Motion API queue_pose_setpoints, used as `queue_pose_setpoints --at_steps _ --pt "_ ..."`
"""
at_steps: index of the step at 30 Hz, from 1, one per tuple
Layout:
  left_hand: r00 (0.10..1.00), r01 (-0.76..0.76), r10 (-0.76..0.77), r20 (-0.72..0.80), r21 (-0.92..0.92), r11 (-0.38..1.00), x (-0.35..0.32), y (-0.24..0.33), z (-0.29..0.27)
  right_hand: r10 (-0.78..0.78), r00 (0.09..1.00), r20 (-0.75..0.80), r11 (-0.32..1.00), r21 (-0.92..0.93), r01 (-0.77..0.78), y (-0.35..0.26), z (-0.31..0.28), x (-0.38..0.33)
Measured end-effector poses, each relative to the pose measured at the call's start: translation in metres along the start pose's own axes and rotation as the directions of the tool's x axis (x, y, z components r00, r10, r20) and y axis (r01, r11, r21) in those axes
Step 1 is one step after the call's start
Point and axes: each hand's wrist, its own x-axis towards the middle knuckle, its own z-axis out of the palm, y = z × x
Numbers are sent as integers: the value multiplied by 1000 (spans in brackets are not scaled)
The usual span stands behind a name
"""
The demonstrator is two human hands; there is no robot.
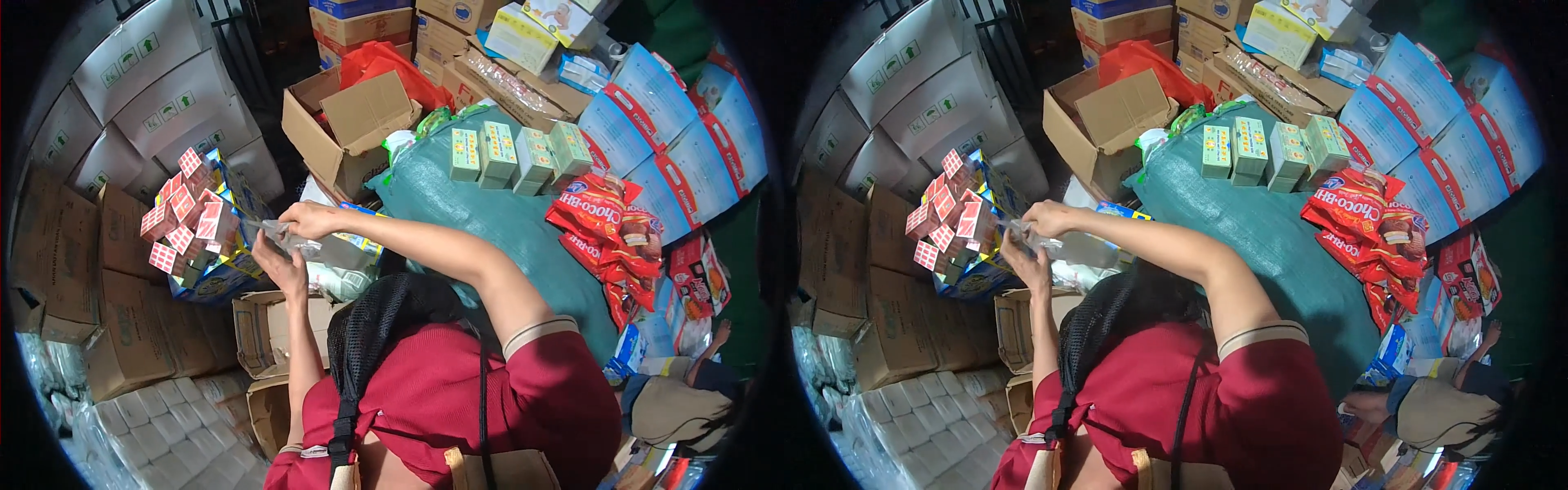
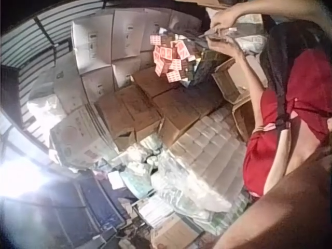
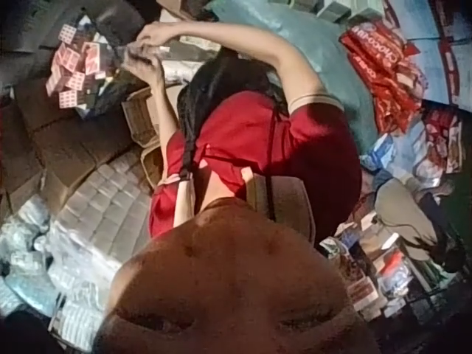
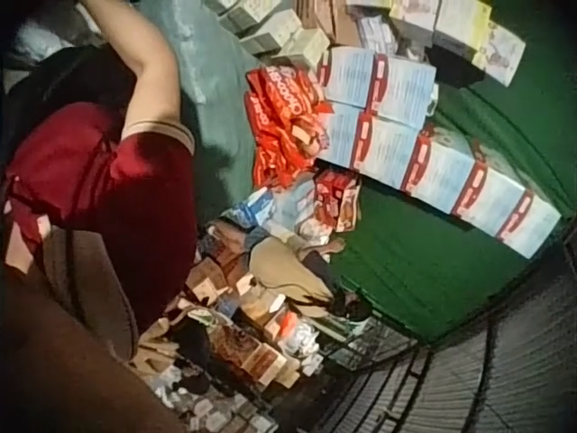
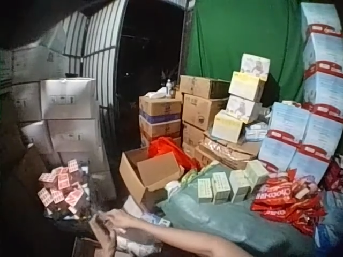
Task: Sorting and packing various packaged snack items into cardboard boxes in a warehouse.
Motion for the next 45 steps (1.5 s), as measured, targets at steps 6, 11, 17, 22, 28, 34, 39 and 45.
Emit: queue_pose_setpoints --at_steps 6,11,17,22,28,34,39,45 --pt "981 -154 113 158 274 949 29 53 -14 -47 993 110 988 -140 62 14 -14 0" --pt "872 30 -234 429 431 902 43 26 -5 -175 966 189 981 -50 188 29 -9 27" --pt "834 432 -442 329 108 896 26 -41 34 -298 925 234 954 33 299 83 -30 76" --pt "538 825 -758 368 -48 563 15 -76 62 -63 998 23 966 -249 67 195 -109 140" --pt "534 843 -815 226 -223 490 47 -61 108 168 925 -340 705 -614 -354 328 -238 188" --pt "553 832 -821 144 -155 533 49 -76 123 398 916 -56 718 -602 -349 331 -280 183" --pt "539 842 -825 168 -148 519 57 -81 143 489 802 342 810 -520 -272 307 -303 130" --pt "606 791 -742 287 -123 599 88 -64 182 439 555 707 890 -427 -160 374 -259 92"
